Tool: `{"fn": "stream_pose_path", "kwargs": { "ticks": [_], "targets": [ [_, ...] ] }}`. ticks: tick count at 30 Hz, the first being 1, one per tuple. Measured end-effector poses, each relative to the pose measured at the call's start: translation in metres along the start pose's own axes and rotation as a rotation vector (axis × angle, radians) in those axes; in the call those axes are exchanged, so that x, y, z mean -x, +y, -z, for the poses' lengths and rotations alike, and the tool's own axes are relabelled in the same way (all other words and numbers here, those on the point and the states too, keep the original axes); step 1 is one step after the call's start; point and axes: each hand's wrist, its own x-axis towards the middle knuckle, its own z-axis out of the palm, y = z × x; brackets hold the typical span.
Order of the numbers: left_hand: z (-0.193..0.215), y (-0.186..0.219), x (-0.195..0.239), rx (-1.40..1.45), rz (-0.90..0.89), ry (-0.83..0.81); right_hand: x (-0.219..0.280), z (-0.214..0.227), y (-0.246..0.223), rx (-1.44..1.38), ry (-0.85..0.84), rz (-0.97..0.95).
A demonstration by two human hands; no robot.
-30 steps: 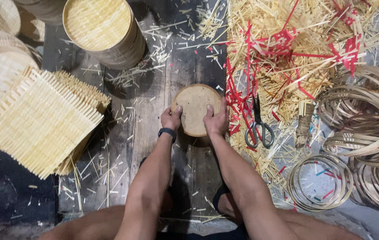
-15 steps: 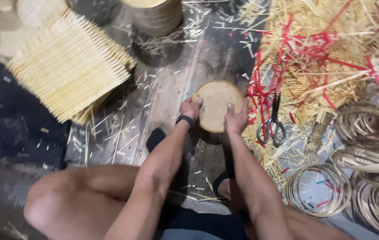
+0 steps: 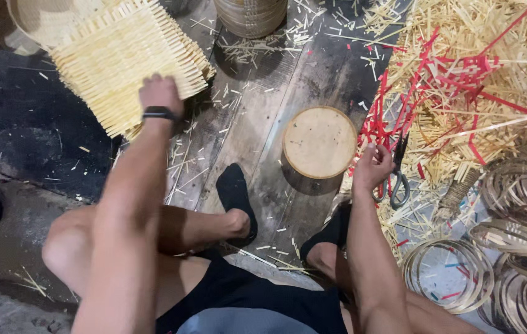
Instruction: The person places a circular bamboo frame onto a flat woven mat, folds the mat around the frame, and uses shears to trim the excess material. This process is repeated multiple times to create several small woven baskets.
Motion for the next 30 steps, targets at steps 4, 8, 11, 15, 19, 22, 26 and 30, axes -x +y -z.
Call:
{"fn": "stream_pose_path", "kwargs": {
  "ticks": [4, 8, 11, 15, 19, 22, 26, 30],
  "targets": [
    [0.021, -0.033, -0.001, 0.466, -0.031, 0.071, -0.010, 0.002, 0.011, -0.020, 0.033, 0.047],
    [0.078, -0.052, -0.013, 0.323, -0.002, 0.693, -0.016, 0.012, -0.008, -0.075, 0.027, 0.016],
    [0.132, -0.024, -0.001, 0.318, -0.363, 1.172, -0.014, 0.021, -0.038, -0.265, -0.045, -0.105],
    [0.078, 0.144, 0.074, -0.108, -0.497, 0.656, -0.025, 0.046, -0.081, -0.913, -0.395, -0.460],
    [-0.016, 0.238, 0.197, 0.257, -1.317, 0.332, -0.033, 0.072, -0.075, -0.914, -0.693, -0.615],
    [-0.064, 0.250, 0.215, 0.249, -1.424, 0.281, -0.028, 0.062, -0.031, -0.577, -0.713, -0.455],
    [-0.084, 0.253, 0.194, 0.626, -1.253, 0.204, -0.011, 0.022, 0.007, -0.332, -0.606, -0.440],
    [-0.081, 0.232, 0.120, 0.856, -0.181, -0.016, 0.000, 0.016, 0.005, -0.375, -0.563, -0.483]
  ]
}}
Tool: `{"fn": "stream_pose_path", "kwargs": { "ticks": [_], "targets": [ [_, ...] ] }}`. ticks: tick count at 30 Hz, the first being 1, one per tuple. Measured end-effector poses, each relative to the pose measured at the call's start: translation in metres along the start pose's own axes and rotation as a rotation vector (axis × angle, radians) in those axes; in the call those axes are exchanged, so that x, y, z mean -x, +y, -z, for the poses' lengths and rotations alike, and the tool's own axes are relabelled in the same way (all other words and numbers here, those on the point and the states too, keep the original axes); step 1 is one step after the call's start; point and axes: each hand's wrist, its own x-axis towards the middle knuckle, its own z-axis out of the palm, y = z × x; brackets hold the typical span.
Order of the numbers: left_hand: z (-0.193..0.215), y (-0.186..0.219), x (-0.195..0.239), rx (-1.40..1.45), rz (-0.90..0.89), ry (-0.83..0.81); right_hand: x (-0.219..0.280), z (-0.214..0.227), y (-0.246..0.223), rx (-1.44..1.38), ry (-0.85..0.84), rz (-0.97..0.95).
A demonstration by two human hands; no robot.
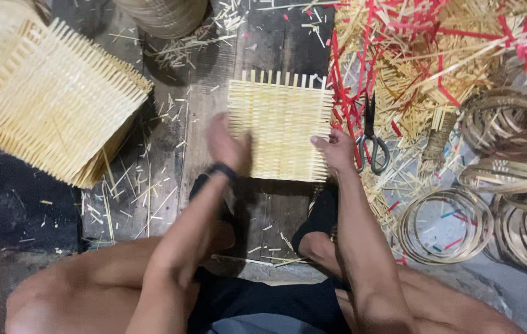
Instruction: The person places a circular bamboo frame onto a flat woven mat, folds the mat around the frame, and uses shears to trim the excess material. This process is repeated multiple times to create several small woven baskets.
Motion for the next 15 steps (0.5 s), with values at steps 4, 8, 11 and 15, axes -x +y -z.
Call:
{"fn": "stream_pose_path", "kwargs": {
  "ticks": [4, 8, 11, 15],
  "targets": [
    [0.004, -0.045, -0.052, 0.384, 0.322, -0.306, 0.009, -0.007, -0.011, 0.010, 0.060, 0.052],
    [0.001, -0.056, -0.056, 0.339, 0.286, -0.309, 0.015, -0.007, -0.001, -0.016, 0.058, 0.164],
    [0.016, -0.049, -0.053, 0.156, 0.289, -0.338, 0.010, -0.003, 0.019, 0.016, 0.068, 0.154],
    [0.015, -0.045, -0.053, 0.355, 0.365, -0.287, -0.025, 0.067, 0.046, 0.055, 0.536, 0.216]
  ]
}}
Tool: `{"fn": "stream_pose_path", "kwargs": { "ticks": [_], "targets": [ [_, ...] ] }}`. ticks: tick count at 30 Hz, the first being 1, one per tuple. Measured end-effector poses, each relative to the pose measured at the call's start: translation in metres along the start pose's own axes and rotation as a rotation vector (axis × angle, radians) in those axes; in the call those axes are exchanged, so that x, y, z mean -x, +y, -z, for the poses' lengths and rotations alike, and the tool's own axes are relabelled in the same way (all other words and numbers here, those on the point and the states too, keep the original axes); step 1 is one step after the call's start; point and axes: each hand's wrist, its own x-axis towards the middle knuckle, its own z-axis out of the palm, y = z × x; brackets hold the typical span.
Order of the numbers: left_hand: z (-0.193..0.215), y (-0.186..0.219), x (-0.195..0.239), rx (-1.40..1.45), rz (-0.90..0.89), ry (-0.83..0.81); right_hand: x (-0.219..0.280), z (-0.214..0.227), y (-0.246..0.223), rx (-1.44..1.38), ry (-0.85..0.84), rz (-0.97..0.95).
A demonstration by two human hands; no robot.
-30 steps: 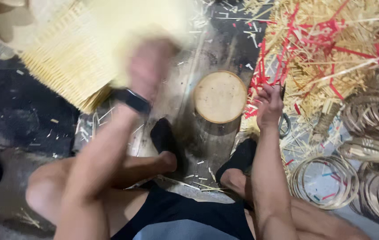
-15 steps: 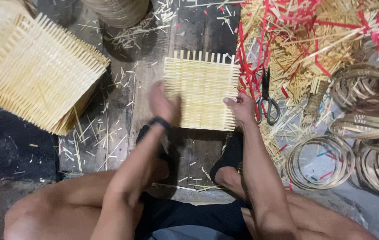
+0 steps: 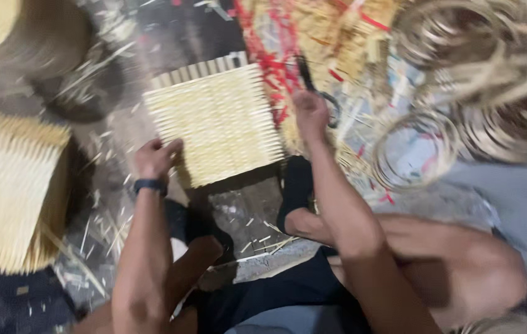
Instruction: The person places a circular bamboo frame onto a flat woven mat, folds the mat around the frame, and uses shears to trim the excess material. This process is repeated multiple times to create several small woven baskets.
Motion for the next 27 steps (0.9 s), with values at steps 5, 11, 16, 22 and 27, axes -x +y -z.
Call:
{"fn": "stream_pose_path", "kwargs": {
  "ticks": [5, 11, 16, 22, 27],
  "targets": [
    [-0.006, -0.003, -0.007, -0.152, -0.069, 0.100, -0.012, 0.160, 0.038, 0.618, 0.813, -0.296],
    [-0.009, 0.005, 0.005, -0.127, -0.044, 0.124, 0.039, 0.190, 0.002, 0.959, 0.241, -0.770],
    [0.001, 0.022, 0.010, -0.244, -0.151, 0.269, 0.045, 0.163, -0.046, 1.191, -0.042, -0.373],
    [0.012, 0.046, 0.013, -0.111, -0.495, 0.453, 0.010, 0.154, -0.129, 1.336, -0.312, -0.107],
    [0.015, 0.064, 0.036, -0.022, -0.531, 0.367, 0.006, 0.185, -0.232, 1.114, -0.401, 0.016]
  ]
}}
